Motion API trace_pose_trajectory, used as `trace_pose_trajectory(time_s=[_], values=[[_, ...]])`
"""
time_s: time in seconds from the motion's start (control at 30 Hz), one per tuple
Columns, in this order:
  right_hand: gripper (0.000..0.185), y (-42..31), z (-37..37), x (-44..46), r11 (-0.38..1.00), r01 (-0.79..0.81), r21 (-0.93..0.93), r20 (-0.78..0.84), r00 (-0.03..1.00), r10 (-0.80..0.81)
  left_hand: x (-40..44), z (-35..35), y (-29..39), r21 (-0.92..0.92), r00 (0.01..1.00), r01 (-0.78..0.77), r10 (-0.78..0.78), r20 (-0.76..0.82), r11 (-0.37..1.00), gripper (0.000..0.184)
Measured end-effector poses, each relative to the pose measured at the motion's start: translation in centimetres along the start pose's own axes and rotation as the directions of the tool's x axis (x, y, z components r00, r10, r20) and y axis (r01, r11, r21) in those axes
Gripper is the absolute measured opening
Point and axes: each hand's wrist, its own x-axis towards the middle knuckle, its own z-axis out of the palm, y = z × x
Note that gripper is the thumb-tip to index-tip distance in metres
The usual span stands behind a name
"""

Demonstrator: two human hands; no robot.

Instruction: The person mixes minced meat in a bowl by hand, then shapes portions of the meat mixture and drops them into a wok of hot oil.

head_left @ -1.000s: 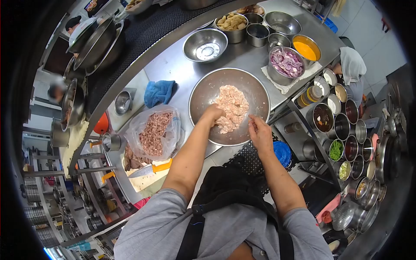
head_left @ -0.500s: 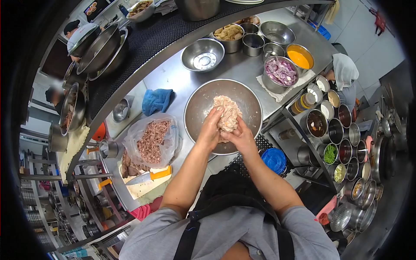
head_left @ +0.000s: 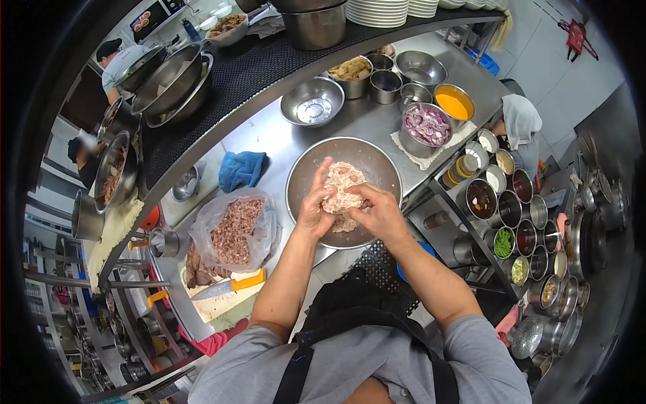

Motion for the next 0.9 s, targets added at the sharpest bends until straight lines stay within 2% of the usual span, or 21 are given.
trace_pose_trajectory(time_s=[0.03,0.1,0.17,0.23,0.27,0.33,0.4,0.47,0.53,0.57,0.63,0.67,0.7,0.77,0.8,0.9], values=[[0.032,-0.1,-0.1,0.0,0.999,0.018,-0.039,0.022,1.0,-0.017,0.2,-0.7,0.1,-0.003,1.0,0.003,-0.003,0.005,1.0,0.055],[0.031,-0.8,-0.6,0.3,0.999,-0.01,-0.049,0.047,0.999,0.012,0.4,-1.8,0.4,-0.066,0.968,0.234,-0.226,0.105,0.97,0.051],[0.029,-1.1,-0.6,0.3,0.998,-0.039,-0.056,0.071,0.997,0.043,-0.1,-2.3,0.5,0.003,0.971,0.219,-0.219,0.095,0.976,0.047],[0.028,-1.1,-0.4,0.3,0.994,-0.018,-0.104,-0.034,0.999,0.014,-0.5,-2.3,0.4,0.072,0.974,0.205,-0.211,0.086,0.976,0.043],[0.028,-1.2,-0.2,0.2,0.994,-0.021,-0.106,-0.037,0.999,0.017,-0.8,-1.9,0.5,0.132,0.976,0.194,-0.206,0.077,0.972,0.041],[0.03,-1.4,0.1,0.0,0.975,0.081,-0.206,-0.127,0.986,-0.109,-1.1,-1.1,0.7,0.193,0.977,0.182,-0.199,0.071,0.964,0.039],[0.032,-1.2,0.5,-0.4,0.975,0.072,-0.211,-0.121,0.988,-0.1,-1.5,-0.6,0.7,0.333,0.986,0.157,-0.165,-0.006,0.93,0.041],[0.035,-1.2,0.3,-0.9,0.974,0.064,-0.217,-0.119,0.989,-0.092,-1.8,-0.9,0.6,0.326,0.989,0.147,-0.145,-0.031,0.934,0.039],[0.041,-1.1,-0.3,-1.7,0.999,-0.039,-0.011,-0.09,0.995,0.038,-2.1,-0.8,0.5,0.318,0.99,0.141,-0.131,-0.052,0.938,0.037],[0.041,-1.0,-0.4,-2.3,0.999,-0.042,-0.015,-0.097,0.994,0.04,-2.2,-0.4,0.5,0.309,0.988,0.152,-0.14,-0.061,0.939,0.036],[0.046,-0.6,-0.7,-4.1,0.956,-0.216,0.199,-0.058,0.971,0.231,-2.5,0.0,0.0,0.301,0.983,0.181,-0.169,-0.064,0.936,0.034],[0.049,-0.8,-1.2,-4.8,0.955,-0.261,0.144,-0.027,0.963,0.267,-2.4,0.3,-0.5,0.353,0.982,0.186,-0.188,-0.03,0.917,0.034],[0.049,-1.2,-1.8,-5.6,0.952,-0.271,0.142,-0.049,0.959,0.28,-2.4,0.9,-1.1,0.404,0.977,0.19,-0.211,0.008,0.895,0.033],[0.046,-2.3,-3.1,-7.5,0.965,-0.262,0.016,-0.096,0.96,0.262,-2.6,2.3,-2.8,0.45,0.964,0.218,-0.264,0.042,0.866,0.033],[0.042,-2.3,-3.7,-8.8,0.973,-0.228,0.032,-0.161,0.96,0.23,-2.6,3.1,-3.7,0.498,0.954,0.219,-0.291,0.069,0.839,0.032],[0.039,-1.6,-5.8,-14.0,0.958,-0.265,0.115,-0.298,0.91,0.287,-2.9,6.1,-7.4,0.595,0.9,0.26,-0.414,0.137,0.761,0.031]])
